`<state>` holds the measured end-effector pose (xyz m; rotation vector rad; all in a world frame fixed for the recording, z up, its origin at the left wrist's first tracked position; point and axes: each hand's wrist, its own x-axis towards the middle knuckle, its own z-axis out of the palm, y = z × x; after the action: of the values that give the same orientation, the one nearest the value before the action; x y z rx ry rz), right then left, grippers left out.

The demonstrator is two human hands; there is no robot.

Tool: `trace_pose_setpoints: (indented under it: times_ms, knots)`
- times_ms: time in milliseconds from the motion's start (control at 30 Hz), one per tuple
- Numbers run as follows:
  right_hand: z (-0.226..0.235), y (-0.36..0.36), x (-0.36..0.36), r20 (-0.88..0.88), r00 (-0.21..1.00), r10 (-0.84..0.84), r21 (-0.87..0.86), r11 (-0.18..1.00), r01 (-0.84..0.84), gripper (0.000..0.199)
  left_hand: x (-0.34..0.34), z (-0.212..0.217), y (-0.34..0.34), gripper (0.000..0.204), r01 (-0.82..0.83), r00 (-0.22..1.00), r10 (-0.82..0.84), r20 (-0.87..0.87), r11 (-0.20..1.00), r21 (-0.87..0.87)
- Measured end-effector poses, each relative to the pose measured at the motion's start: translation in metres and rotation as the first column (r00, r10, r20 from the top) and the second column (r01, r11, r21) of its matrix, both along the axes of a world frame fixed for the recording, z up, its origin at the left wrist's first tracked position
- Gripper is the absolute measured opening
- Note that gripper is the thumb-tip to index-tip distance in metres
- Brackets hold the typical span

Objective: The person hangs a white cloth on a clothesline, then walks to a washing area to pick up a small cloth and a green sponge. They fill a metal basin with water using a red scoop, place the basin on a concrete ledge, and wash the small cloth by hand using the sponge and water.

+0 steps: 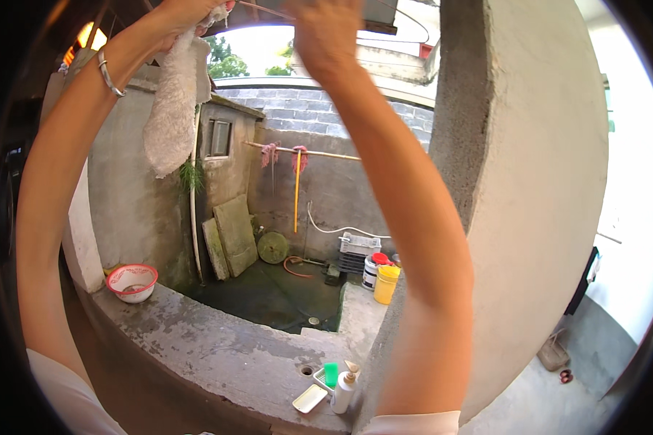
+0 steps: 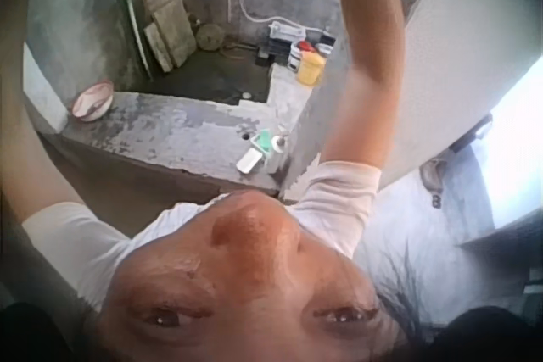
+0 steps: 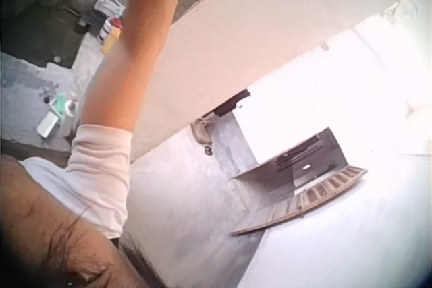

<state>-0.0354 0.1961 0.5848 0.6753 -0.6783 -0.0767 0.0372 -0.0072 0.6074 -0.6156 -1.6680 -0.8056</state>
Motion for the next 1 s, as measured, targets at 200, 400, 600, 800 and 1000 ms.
trace_pose_setpoints:
  times_ms: [200, 400, 600, 800, 1000]
  knots:
    - [0.011, -0.035, 0.011, 0.056, 0.998, 0.005, 0.114, 0.993, -0.011, 0.01, 0.008, 0.002, 0.008, 0.022, 0.067, 0.998, -0.067, -0.008, 0.998, -0.017]
    - [0.003, -0.025, 0.007, -0.054, 0.995, 0.081, 0.193, 0.979, -0.069, 0.006, -0.002, -0.002, 0.021, 0.022, 0.086, 0.996, -0.086, 0.01, 0.995, -0.049]
    - [0.017, -0.053, 0.006, -0.033, 0.99, 0.135, 0.167, 0.978, -0.127, 0.006, 0.06, -0.006, -0.015, 0.023, -0.126, 0.992, 0.126, -0.032, 0.992, -0.019]
    - [0.032, 0.016, -0.058, -0.043, 0.999, 0.016, 0.112, 0.994, -0.011, 0.013, 0.056, -0.012, -0.019, 0.022, -0.145, 0.989, 0.145, 0.002, 0.989, -0.027]
    - [0.042, 0.105, -0.089, 0.147, 0.964, -0.222, -0.217, 0.944, 0.25, 0.014, 0.036, -0.002, -0.003, 0.023, 0.003, 0.999, -0.009, -0.039, 0.988, -0.154]
